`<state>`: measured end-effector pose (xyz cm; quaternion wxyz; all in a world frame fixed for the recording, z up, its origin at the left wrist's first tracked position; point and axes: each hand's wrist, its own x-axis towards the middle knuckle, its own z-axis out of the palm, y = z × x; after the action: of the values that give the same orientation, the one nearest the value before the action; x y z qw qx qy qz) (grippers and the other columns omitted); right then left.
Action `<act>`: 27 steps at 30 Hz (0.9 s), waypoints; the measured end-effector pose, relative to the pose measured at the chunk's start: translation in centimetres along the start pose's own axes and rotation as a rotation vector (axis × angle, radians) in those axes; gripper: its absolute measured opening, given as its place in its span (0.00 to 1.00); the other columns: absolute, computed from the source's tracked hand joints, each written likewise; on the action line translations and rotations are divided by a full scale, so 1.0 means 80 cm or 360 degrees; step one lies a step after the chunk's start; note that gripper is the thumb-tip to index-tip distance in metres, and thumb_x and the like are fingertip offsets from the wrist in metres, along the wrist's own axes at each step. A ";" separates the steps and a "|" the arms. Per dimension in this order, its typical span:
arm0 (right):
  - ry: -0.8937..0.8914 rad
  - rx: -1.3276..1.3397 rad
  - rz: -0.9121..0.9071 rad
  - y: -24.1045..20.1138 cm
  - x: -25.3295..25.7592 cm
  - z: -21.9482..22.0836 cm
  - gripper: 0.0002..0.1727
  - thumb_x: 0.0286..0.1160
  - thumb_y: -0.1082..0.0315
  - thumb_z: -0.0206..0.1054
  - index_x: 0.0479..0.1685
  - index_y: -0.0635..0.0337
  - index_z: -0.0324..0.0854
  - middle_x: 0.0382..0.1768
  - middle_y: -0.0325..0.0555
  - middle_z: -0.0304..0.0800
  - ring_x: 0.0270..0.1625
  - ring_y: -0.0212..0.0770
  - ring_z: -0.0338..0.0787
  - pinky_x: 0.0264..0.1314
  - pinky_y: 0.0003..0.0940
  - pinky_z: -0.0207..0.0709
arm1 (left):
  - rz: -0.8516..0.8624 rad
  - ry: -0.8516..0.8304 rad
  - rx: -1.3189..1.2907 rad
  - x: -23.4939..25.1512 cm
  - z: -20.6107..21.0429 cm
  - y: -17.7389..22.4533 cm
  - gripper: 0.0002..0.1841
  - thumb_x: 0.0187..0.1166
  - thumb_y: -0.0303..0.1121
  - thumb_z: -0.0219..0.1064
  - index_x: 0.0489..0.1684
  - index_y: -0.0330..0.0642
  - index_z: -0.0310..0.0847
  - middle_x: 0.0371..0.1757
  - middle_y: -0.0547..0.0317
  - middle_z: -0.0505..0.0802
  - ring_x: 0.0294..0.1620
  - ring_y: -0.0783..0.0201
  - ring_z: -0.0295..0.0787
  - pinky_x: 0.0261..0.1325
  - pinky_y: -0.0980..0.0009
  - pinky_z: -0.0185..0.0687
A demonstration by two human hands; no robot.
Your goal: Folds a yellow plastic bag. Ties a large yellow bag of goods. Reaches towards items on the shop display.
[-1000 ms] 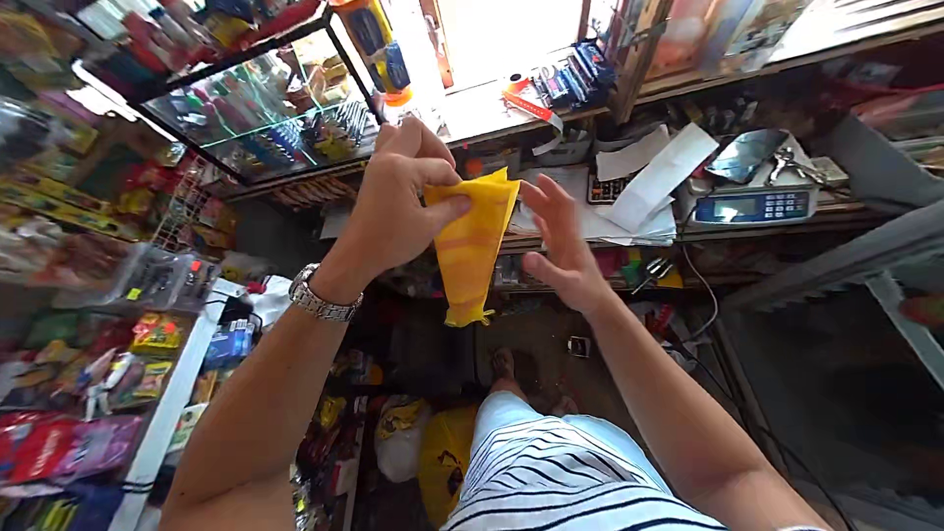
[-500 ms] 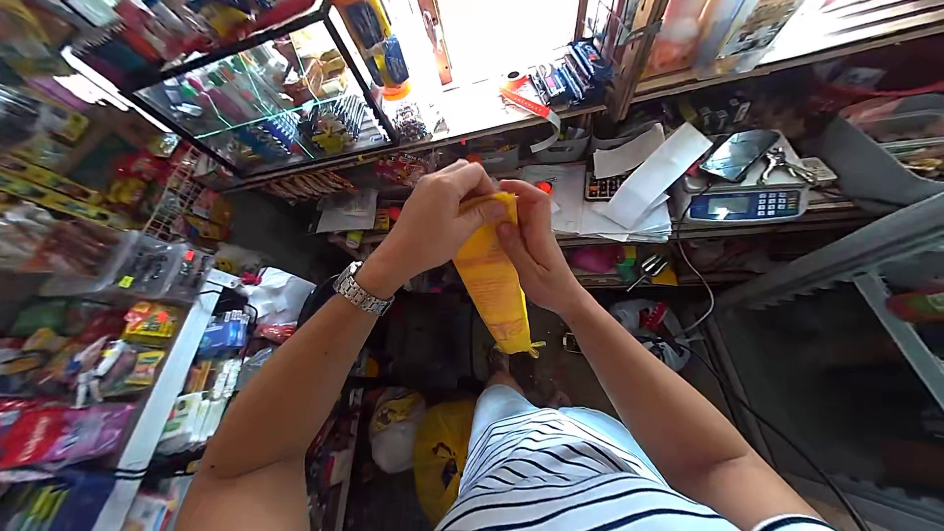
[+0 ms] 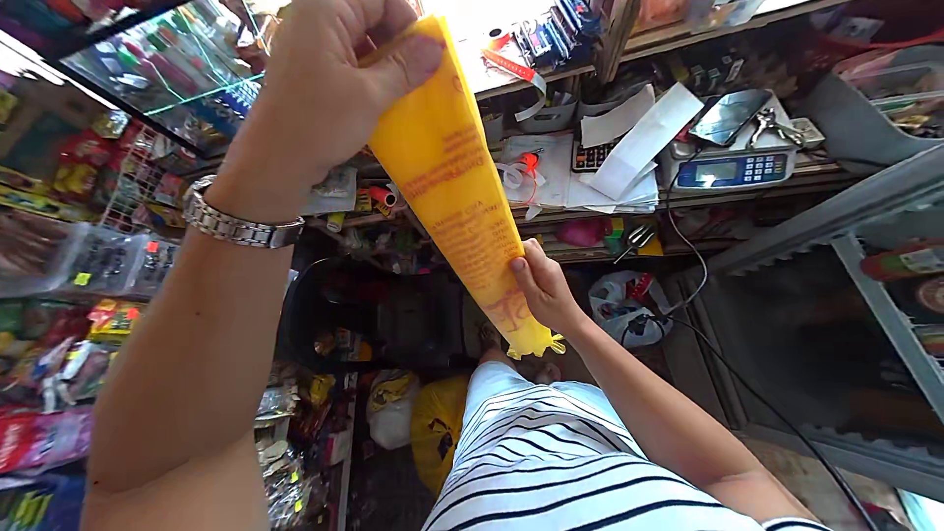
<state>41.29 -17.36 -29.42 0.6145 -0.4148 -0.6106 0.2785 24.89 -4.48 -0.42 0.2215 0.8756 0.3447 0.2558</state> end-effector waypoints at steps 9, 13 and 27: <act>-0.0060 -0.0123 -0.0266 0.018 -0.034 -0.022 0.19 0.91 0.68 0.53 0.76 0.60 0.64 0.61 0.48 0.83 0.62 0.34 0.87 0.65 0.31 0.84 | -0.0094 0.0149 -0.0064 0.001 -0.017 -0.002 0.06 0.81 0.38 0.71 0.48 0.52 0.86 0.42 0.78 0.92 0.46 0.84 0.90 0.53 0.82 0.88; -0.0254 -0.0008 -0.0275 0.041 -0.074 -0.044 0.08 0.84 0.71 0.59 0.49 0.54 0.84 0.46 0.41 0.90 0.58 0.36 0.85 0.71 0.40 0.74 | -0.0127 0.0291 -0.0022 -0.001 -0.052 -0.023 0.06 0.74 0.36 0.74 0.32 0.61 0.81 0.30 0.85 0.87 0.35 0.87 0.87 0.40 0.85 0.85; -0.0117 -0.0096 -0.0100 -0.011 -0.055 -0.079 0.50 0.62 0.37 0.79 0.83 0.37 0.54 0.90 0.46 0.57 0.90 0.48 0.63 0.86 0.52 0.67 | 0.0357 0.0158 0.0033 -0.022 -0.031 0.042 0.06 0.82 0.40 0.68 0.45 0.50 0.84 0.39 0.83 0.88 0.43 0.88 0.86 0.50 0.86 0.85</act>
<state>46.95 -22.63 -30.40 0.5872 -0.4032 -0.6537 0.2555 23.91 -7.47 2.89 0.1650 0.8971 0.2577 0.3186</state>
